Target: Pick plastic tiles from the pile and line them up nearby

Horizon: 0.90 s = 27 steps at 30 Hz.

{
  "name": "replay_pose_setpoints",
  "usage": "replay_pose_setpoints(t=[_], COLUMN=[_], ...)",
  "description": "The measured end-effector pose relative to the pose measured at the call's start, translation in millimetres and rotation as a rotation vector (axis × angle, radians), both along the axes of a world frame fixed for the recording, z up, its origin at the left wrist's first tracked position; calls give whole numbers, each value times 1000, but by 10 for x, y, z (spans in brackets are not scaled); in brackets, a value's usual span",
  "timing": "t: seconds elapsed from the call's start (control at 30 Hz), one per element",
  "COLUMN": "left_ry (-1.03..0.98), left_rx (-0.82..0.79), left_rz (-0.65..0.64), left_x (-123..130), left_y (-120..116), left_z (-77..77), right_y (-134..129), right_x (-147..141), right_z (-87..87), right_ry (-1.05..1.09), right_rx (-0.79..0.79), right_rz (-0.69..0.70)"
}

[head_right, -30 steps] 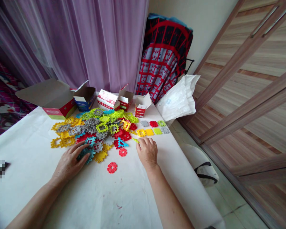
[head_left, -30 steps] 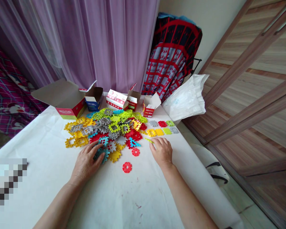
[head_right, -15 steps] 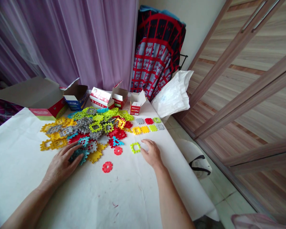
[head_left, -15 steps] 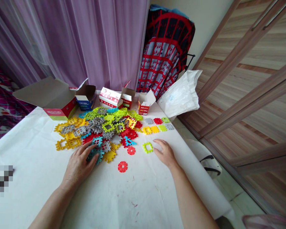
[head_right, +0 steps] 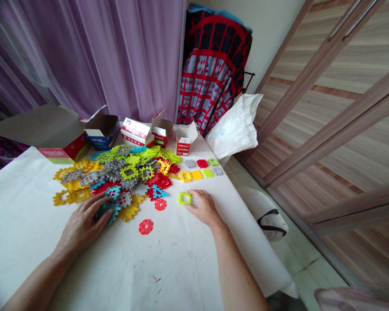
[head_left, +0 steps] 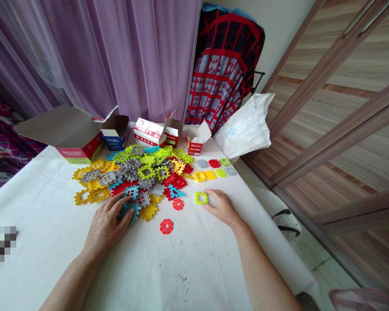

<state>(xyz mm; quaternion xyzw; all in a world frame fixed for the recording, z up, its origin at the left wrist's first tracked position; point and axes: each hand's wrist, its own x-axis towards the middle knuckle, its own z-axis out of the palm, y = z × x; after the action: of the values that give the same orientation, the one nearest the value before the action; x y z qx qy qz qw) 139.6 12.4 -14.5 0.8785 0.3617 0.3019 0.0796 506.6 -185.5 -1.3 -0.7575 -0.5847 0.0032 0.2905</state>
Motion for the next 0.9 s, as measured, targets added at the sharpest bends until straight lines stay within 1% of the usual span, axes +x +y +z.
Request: replay_pose_setpoints(t=[0.07,0.2,0.3,0.43,0.5,0.6,0.73,0.9], left_ry=[0,-1,-5,-3,-1,1,6,6], left_rx=[-6,-6,4,24,36,58,71,94], left_rz=[2,4,5,1,-2,-2,-10,-26], left_x=[-1,-2,-3,-7,-10,-15,-22,-27], left_y=[4,5,5,12,18,26,33,36], left_z=[0,0,-4,-13,-23,-43,-59,-39], right_y=[-18,-62,-82,-97,-104,-106,-84,-61], right_x=[71,310,493,675,747,833,898,910], right_z=[-43,-86,-65,-26,-25,-39,-28,21], right_ry=[-12,-52,-92,-76,-59,-43,-31,-27], right_rx=[52,118,87,26,5,0,-14,-75], right_rz=[-103,-418,-627,-815,-869,-911,-926,-947])
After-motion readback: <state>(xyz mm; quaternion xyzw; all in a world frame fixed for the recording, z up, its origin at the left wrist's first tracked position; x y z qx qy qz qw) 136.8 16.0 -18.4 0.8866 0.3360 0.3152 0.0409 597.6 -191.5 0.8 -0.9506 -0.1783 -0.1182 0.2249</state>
